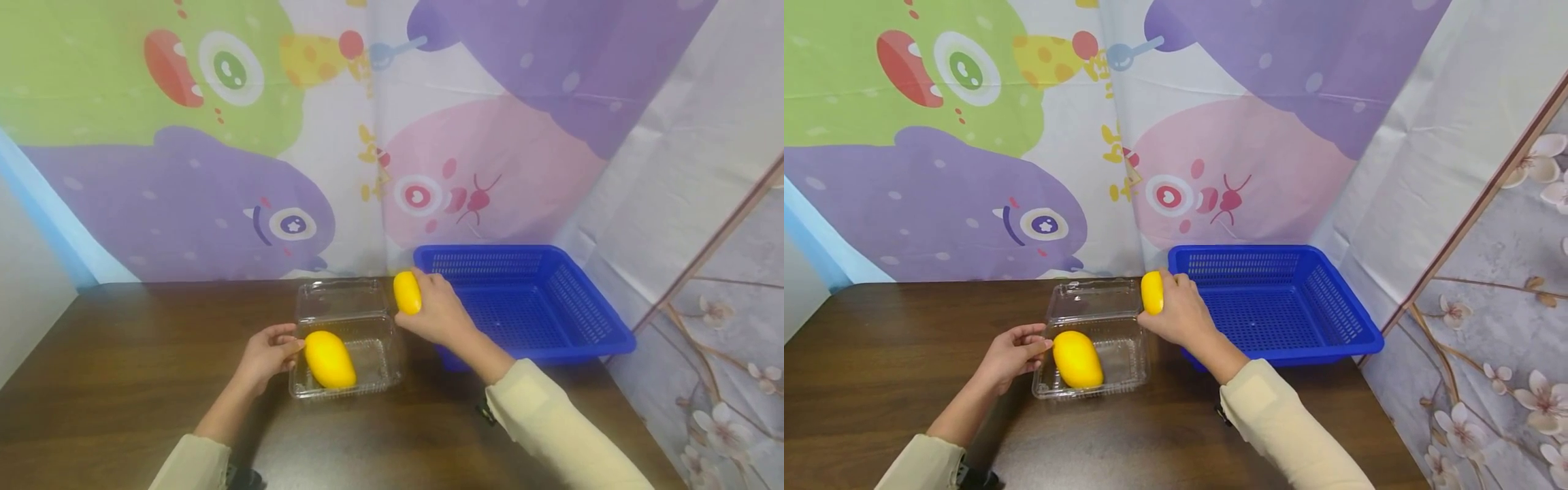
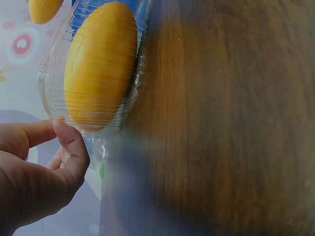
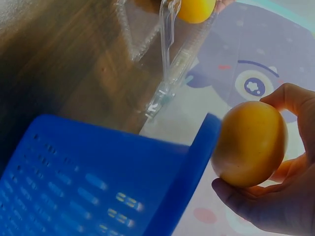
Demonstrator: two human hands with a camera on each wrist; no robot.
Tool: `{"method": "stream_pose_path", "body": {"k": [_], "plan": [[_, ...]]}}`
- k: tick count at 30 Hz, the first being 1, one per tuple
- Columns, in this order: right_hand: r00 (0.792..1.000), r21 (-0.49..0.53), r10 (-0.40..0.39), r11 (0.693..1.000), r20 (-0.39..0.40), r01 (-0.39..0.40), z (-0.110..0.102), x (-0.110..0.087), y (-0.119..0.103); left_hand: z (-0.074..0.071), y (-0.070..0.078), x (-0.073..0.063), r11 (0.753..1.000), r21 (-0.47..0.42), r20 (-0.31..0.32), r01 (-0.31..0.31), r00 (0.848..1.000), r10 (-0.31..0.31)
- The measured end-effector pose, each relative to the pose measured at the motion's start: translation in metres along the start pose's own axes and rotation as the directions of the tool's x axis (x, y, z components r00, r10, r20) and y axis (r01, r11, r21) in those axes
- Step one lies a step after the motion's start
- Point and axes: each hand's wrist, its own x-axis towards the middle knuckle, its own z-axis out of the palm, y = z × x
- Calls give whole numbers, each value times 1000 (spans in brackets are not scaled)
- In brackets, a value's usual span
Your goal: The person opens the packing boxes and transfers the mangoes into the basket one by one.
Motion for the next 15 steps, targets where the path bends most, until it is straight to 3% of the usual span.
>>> {"method": "stream_pose_path", "body": {"k": [15], "plan": [[998, -23, 53, 998, -18, -53, -9, 5, 18, 0, -1, 1, 1000, -1, -10, 9, 1000, -9]]}}
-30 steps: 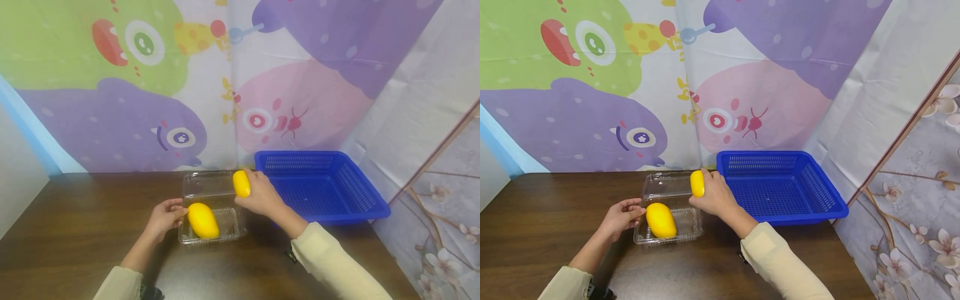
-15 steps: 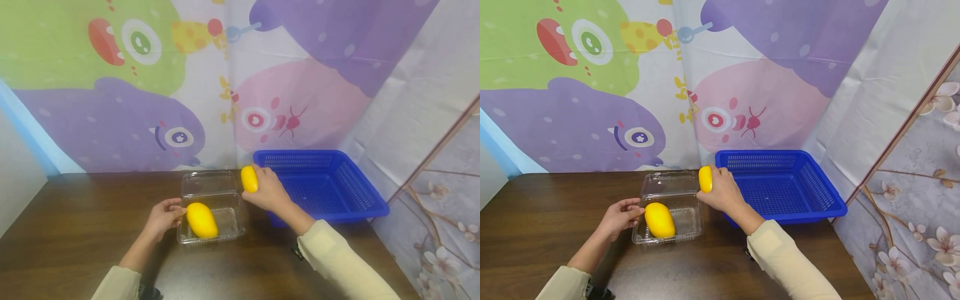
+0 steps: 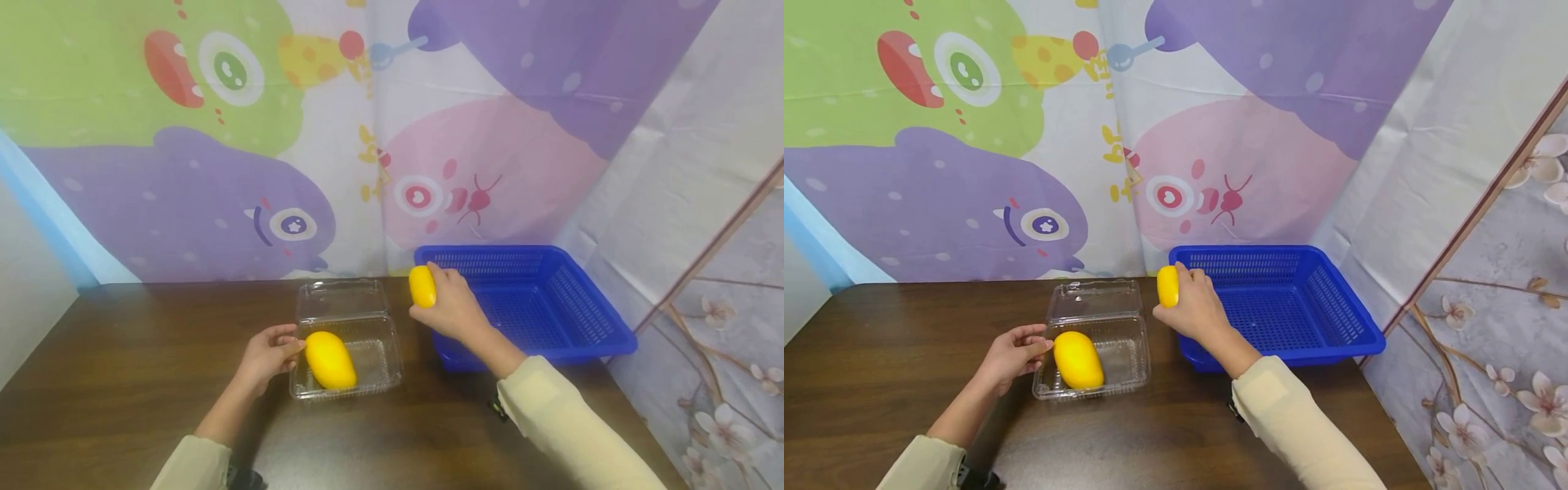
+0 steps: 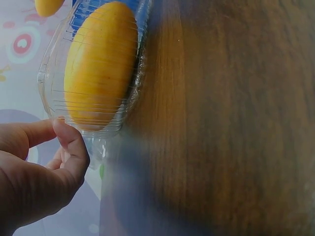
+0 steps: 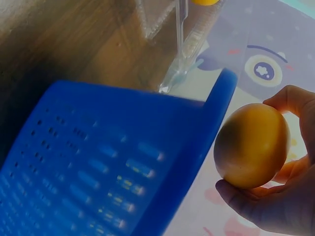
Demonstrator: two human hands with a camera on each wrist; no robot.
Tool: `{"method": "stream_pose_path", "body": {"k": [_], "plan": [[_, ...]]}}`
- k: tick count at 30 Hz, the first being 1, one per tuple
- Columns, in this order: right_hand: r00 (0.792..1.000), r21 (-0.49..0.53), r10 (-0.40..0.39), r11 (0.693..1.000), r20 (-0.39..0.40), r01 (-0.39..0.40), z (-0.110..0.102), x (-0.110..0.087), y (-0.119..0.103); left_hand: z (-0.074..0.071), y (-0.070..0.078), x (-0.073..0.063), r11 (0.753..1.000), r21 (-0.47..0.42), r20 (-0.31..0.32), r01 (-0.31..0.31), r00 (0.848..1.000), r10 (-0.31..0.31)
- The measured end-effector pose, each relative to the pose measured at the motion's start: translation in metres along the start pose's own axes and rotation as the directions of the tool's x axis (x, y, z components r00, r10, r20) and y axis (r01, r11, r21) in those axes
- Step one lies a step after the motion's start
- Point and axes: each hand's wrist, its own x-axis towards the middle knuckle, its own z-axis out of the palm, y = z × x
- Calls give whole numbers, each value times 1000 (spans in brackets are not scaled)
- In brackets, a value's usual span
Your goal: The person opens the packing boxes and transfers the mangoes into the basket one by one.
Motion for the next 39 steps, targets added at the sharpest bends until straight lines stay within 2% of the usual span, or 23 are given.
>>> {"method": "stream_pose_path", "body": {"k": [10, 28, 39], "plan": [[999, -13, 41, 999, 2, -41, -3, 2, 8, -1, -1, -1, 1000, -5, 1, 4, 1000, -4], [998, -32, 68, 997, -2, -68, -6, 3, 23, -2, -1, -2, 1000, -17, 7, 14, 1000, -14], [998, -40, 64, 997, -14, -65, -7, 3, 35, -1, -1, -1, 1000, -24, 11, 0, 1000, 0]]}}
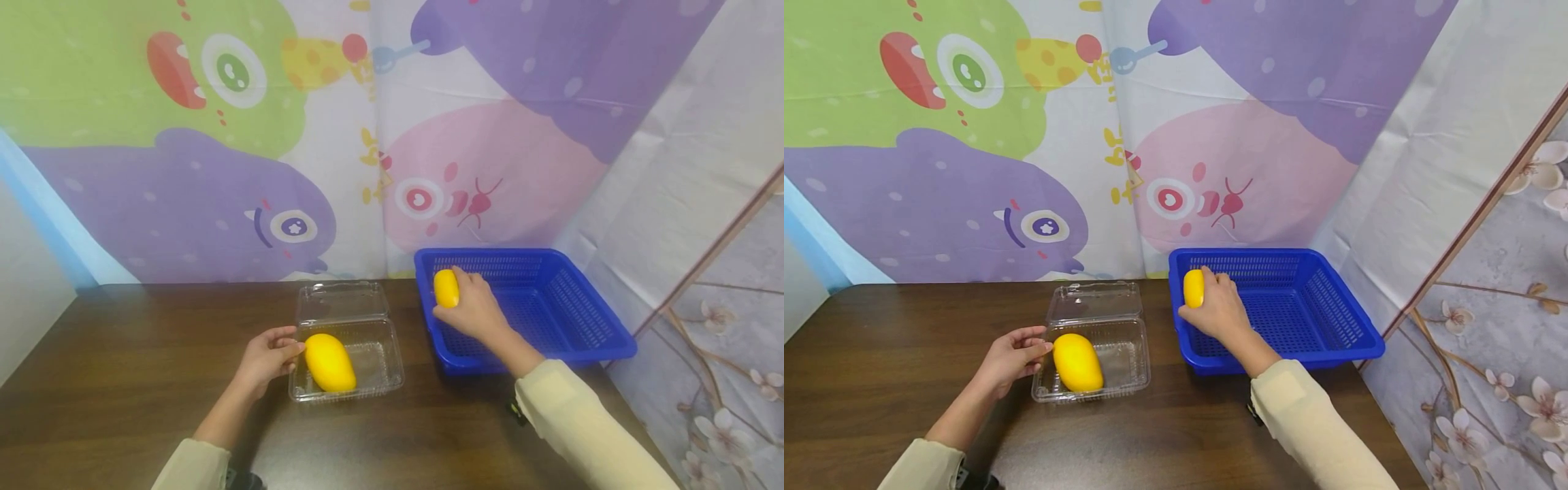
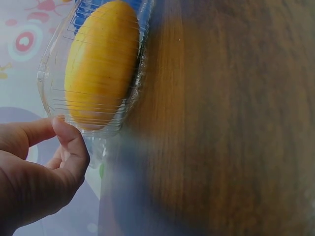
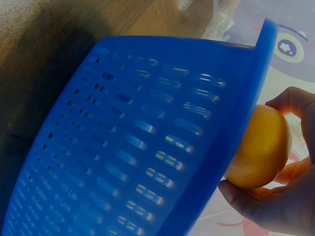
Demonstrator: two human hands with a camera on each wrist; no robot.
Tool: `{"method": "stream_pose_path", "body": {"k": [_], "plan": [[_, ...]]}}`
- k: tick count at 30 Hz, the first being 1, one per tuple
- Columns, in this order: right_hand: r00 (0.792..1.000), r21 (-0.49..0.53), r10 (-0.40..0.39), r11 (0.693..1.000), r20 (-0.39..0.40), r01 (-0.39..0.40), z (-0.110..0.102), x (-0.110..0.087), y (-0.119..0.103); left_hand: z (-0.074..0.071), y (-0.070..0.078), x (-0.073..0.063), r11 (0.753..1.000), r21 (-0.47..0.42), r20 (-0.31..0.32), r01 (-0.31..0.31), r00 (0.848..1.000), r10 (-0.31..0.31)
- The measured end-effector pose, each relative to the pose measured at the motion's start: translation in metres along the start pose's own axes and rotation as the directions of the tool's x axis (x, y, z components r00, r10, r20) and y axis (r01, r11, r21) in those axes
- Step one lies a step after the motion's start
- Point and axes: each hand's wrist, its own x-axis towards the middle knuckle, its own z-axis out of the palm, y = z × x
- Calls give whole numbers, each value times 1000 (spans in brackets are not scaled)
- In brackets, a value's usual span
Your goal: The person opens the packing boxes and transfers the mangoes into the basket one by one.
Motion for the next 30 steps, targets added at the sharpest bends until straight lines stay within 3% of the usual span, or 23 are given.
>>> {"method": "stream_pose_path", "body": {"k": [30], "plan": [[999, -16, 36, 999, -24, -37, -2, 1, 26, 1, 2, -1, 1000, 22, -9, 6, 1000, -6]]}}
